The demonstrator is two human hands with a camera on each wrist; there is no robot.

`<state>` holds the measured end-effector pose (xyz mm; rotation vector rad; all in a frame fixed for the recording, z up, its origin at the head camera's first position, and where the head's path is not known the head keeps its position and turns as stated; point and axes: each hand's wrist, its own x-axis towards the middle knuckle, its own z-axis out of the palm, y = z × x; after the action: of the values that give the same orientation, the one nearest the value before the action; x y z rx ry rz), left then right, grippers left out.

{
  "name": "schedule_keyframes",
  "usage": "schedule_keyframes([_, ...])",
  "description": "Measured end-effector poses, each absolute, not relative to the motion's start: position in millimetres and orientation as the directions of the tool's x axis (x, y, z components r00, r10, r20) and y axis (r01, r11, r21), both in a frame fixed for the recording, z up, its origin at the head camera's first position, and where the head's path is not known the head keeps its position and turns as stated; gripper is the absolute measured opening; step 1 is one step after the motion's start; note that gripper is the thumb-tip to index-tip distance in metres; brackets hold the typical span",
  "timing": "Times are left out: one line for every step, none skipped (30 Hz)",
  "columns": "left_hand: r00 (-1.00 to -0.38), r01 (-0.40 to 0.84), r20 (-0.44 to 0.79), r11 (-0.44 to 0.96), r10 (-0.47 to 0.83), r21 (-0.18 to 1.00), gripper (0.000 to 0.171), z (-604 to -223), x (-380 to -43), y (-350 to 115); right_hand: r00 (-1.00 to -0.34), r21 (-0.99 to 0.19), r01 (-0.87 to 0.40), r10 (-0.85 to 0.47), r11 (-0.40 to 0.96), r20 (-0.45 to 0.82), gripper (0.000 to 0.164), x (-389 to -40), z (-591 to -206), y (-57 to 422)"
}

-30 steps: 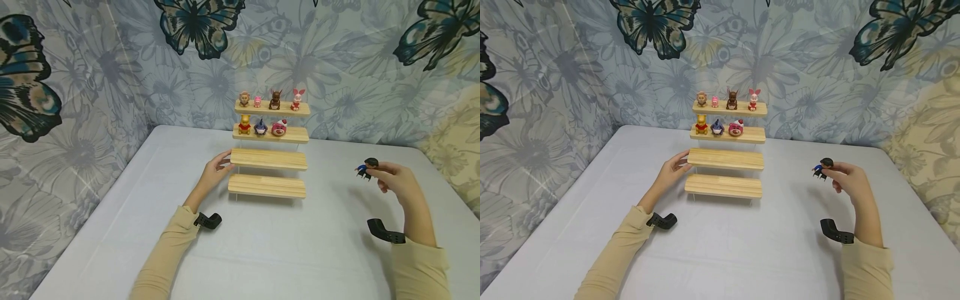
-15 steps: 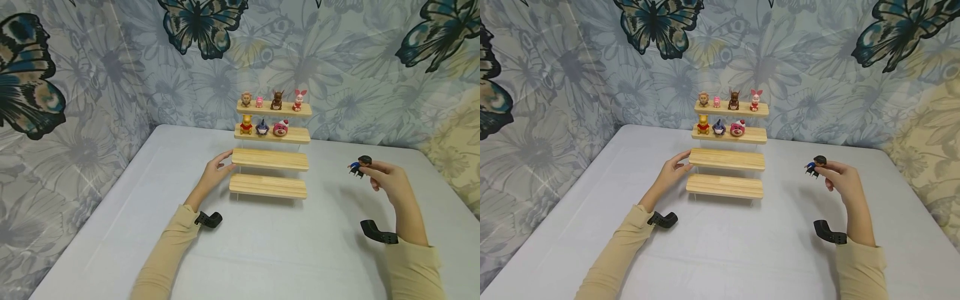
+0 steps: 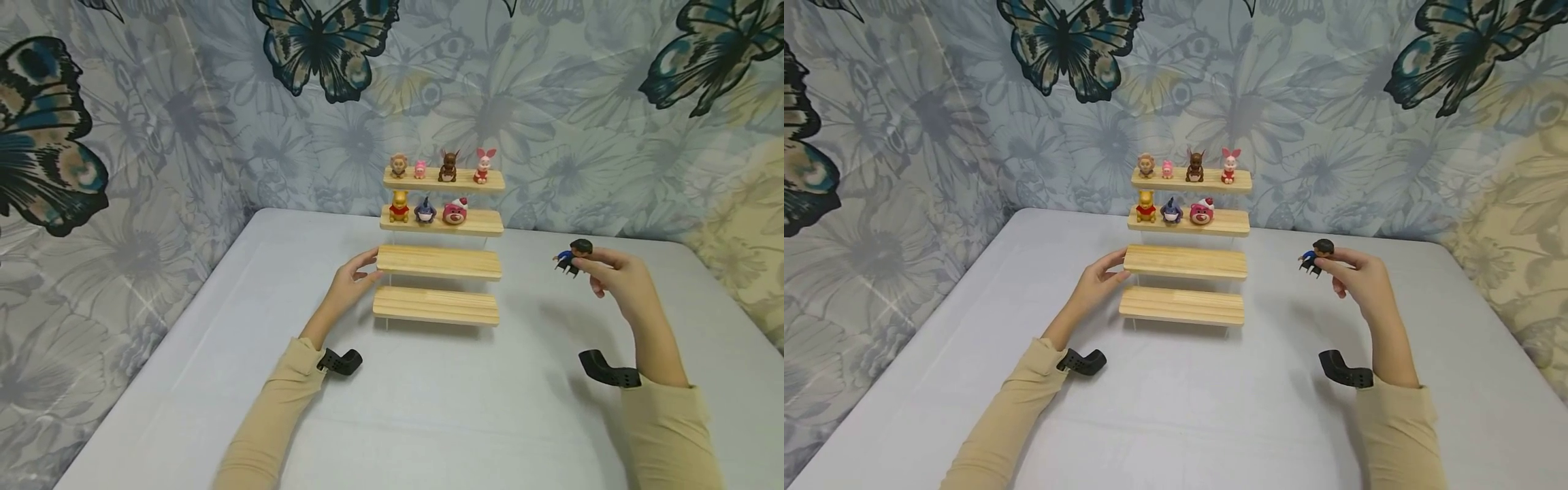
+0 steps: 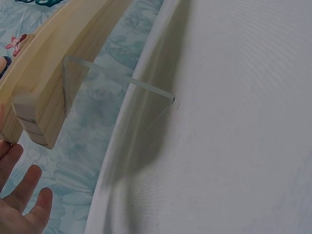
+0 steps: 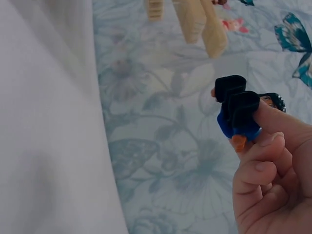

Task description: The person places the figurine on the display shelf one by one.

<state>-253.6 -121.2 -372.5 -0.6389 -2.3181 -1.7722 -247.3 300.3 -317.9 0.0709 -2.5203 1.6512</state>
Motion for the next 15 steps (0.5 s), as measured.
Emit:
schedule_keyframes([-0.897, 0.421, 0.372, 0.21, 0.239, 0.882, 0.048, -372.9, -253.5, -121.0, -0.99, -0.903, -0.115, 0.033, 0.414, 0.141, 0.012, -248.7, -318.1, 299.9])
schedule_keyframes([-0.897, 0.421, 0.372, 0.209, 0.237, 0.883, 0.048, -373.1, -253.4, -120.6, -0.989, -0.898, -0.116, 0.037, 0.424, 0.145, 0.017, -250.7, -318.8, 299.7])
schedule_keyframes([-0.898, 0.421, 0.372, 0.209, 0.236, 0.882, 0.048, -373.3, -253.3, -120.2, -0.988, -0.902, -0.119, 0.04, 0.416, 0.148, 0.019, -253.6, -320.4, 300.5])
schedule_keyframes([-0.898, 0.421, 0.373, 0.212, 0.234, 0.882, 0.048, -373.5, -253.2, -119.9, -0.987, -0.908, -0.123, 0.043, 0.4, 0.153, 0.021, -256.6, -321.9, 300.9])
schedule_keyframes([-0.898, 0.421, 0.373, 0.214, 0.233, 0.881, 0.048, -373.5, -253.0, -119.6, -0.986, -0.909, -0.134, 0.035, 0.396, 0.16, 0.025, -258.8, -322.7, 300.3])
schedule_keyframes([-0.899, 0.421, 0.373, 0.216, 0.231, 0.881, 0.048, -373.5, -252.9, -119.5, -0.985, -0.91, -0.145, 0.031, 0.389, 0.171, 0.026, -260.3, -322.9, 298.6])
schedule_keyframes([-0.899, 0.422, 0.373, 0.217, 0.23, 0.88, 0.048, -373.5, -252.8, -119.3, -0.983, -0.915, -0.164, 0.013, 0.37, 0.182, 0.027, -262.1, -323.5, 297.5])
schedule_keyframes([-0.899, 0.421, 0.373, 0.22, 0.23, 0.88, 0.047, -373.3, -252.6, -119.1, -0.981, -0.922, -0.177, 0.007, 0.343, 0.191, 0.028, -263.6, -323.4, 295.0])
schedule_keyframes([-0.899, 0.42, 0.371, 0.222, 0.231, 0.88, 0.047, -373.1, -252.5, -119.1, -0.979, -0.927, -0.192, -0.001, 0.323, 0.202, 0.027, -264.2, -322.4, 291.7])
schedule_keyframes([-0.9, 0.418, 0.369, 0.224, 0.231, 0.88, 0.047, -372.9, -252.3, -119.1, -0.976, -0.935, -0.216, -0.025, 0.281, 0.218, 0.026, -267.1, -324.1, 291.0])
schedule_keyframes([-0.901, 0.416, 0.366, 0.223, 0.232, 0.882, 0.047, -372.5, -252.1, -119.1, -0.973, -0.933, -0.228, -0.029, 0.279, 0.229, 0.027, -266.8, -322.3, 286.5])
schedule_keyframes([-0.902, 0.414, 0.364, 0.222, 0.231, 0.883, 0.047, -372.3, -252.0, -119.2, -0.973, -0.939, -0.228, -0.029, 0.258, 0.229, 0.026, -267.9, -321.5, 283.5])
schedule_keyframes([-0.903, 0.411, 0.362, 0.222, 0.231, 0.884, 0.047, -372.2, -251.9, -119.2, -0.972, -0.938, -0.233, -0.029, 0.257, 0.234, 0.027, -270.5, -322.2, 281.9])
schedule_keyframes([-0.904, 0.409, 0.36, 0.224, 0.229, 0.885, 0.047, -372.0, -251.8, -119.1, -0.971, -0.935, -0.236, -0.027, 0.264, 0.237, 0.028, -273.6, -323.1, 280.9])
schedule_keyframes([-0.905, 0.407, 0.359, 0.225, 0.228, 0.885, 0.047, -371.8, -251.8, -119.1, -0.971, -0.932, -0.237, -0.032, 0.276, 0.238, 0.029, -278.6, -326.1, 282.5])
